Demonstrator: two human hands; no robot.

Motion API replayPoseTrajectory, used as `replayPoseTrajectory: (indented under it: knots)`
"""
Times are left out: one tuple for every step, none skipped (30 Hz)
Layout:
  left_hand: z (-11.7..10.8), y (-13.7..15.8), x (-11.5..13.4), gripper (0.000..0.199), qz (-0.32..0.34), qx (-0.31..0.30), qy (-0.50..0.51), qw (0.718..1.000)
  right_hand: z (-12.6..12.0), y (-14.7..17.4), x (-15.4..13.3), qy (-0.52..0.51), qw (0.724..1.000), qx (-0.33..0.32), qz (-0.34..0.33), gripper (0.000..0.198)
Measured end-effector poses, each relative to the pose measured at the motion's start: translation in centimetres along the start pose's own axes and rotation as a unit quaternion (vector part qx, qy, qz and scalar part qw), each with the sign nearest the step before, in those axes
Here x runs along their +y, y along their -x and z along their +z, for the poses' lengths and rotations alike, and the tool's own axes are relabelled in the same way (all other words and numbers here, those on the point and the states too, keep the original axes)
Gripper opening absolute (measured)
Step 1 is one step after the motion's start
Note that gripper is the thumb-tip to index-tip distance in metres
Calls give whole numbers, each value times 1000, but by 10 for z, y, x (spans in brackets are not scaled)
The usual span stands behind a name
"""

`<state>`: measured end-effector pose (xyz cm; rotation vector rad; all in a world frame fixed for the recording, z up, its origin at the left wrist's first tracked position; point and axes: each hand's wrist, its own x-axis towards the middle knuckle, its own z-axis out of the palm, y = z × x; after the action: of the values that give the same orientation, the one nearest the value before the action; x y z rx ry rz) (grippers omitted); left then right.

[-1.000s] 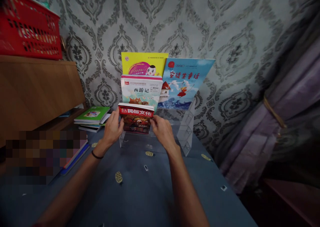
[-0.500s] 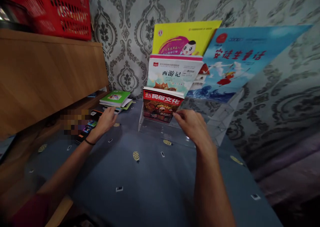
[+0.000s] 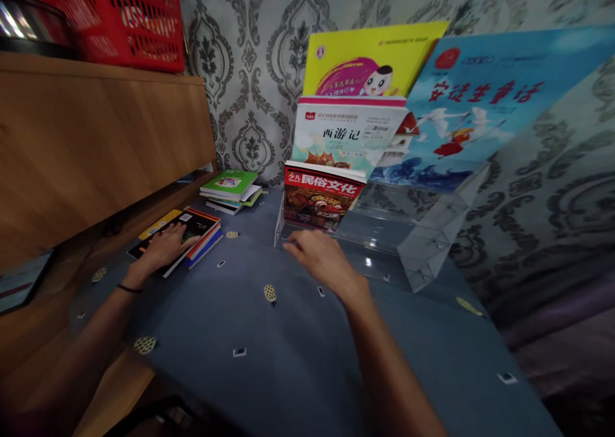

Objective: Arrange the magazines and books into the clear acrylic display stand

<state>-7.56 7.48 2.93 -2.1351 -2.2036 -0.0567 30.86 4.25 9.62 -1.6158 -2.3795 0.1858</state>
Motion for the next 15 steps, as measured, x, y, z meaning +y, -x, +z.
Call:
replayPoseTrajectory:
  knots:
    - [-1, 2, 1, 73, 4, -7, -3, 1000, 10, 0, -7, 3, 1000, -4, -15, 19]
    - [-2, 4, 2, 77, 9, -15, -7, 1000, 20, 2, -14, 8, 999, -15, -30, 18]
    - [-3, 7, 2, 80, 15, -24, -12, 1000, 30, 4, -21, 11, 999, -28, -42, 18]
    - [-3, 9, 3, 84, 21, -32, -17, 999, 41, 6, -28, 11, 998, -39, -54, 18]
    - [-3, 11, 3, 87, 29, -39, -23, 999, 51, 10, -34, 4, 997, -44, -64, 19]
    - [-3, 14, 4, 89, 39, -45, -29, 998, 62, 13, -39, -7, 996, -44, -72, 21]
    - [-3, 16, 4, 88, 49, -50, -33, 997, 72, 17, -44, -22, 996, -36, -77, 23]
    - [-3, 18, 5, 86, 61, -53, -35, 996, 82, 22, -47, -36, 996, -23, -83, 24]
    - [-4, 20, 6, 82, 71, -54, -35, 995, 92, 25, -48, -46, 995, -7, -90, 25]
    - [-4, 23, 8, 78, 81, -53, -32, 995, 102, 29, -49, -53, 994, 10, -99, 26]
    - [-6, 25, 10, 73, 89, -48, -28, 994, 110, 32, -48, -61, 992, 26, -112, 27]
    - [-7, 27, 13, 66, 98, -39, -25, 994, 117, 35, -47, -71, 989, 40, -123, 28]
    - [-10, 30, 16, 58, 107, -28, -24, 994, 123, 37, -45, -87, 986, 52, -133, 29]
    - [-12, 33, 21, 50, 115, -19, -26, 993, 127, 39, -43, -108, 983, 64, -136, 30]
    - [-14, 37, 26, 45, 121, -13, -34, 992, 129, 40, -41, -134, 979, 75, -133, 31]
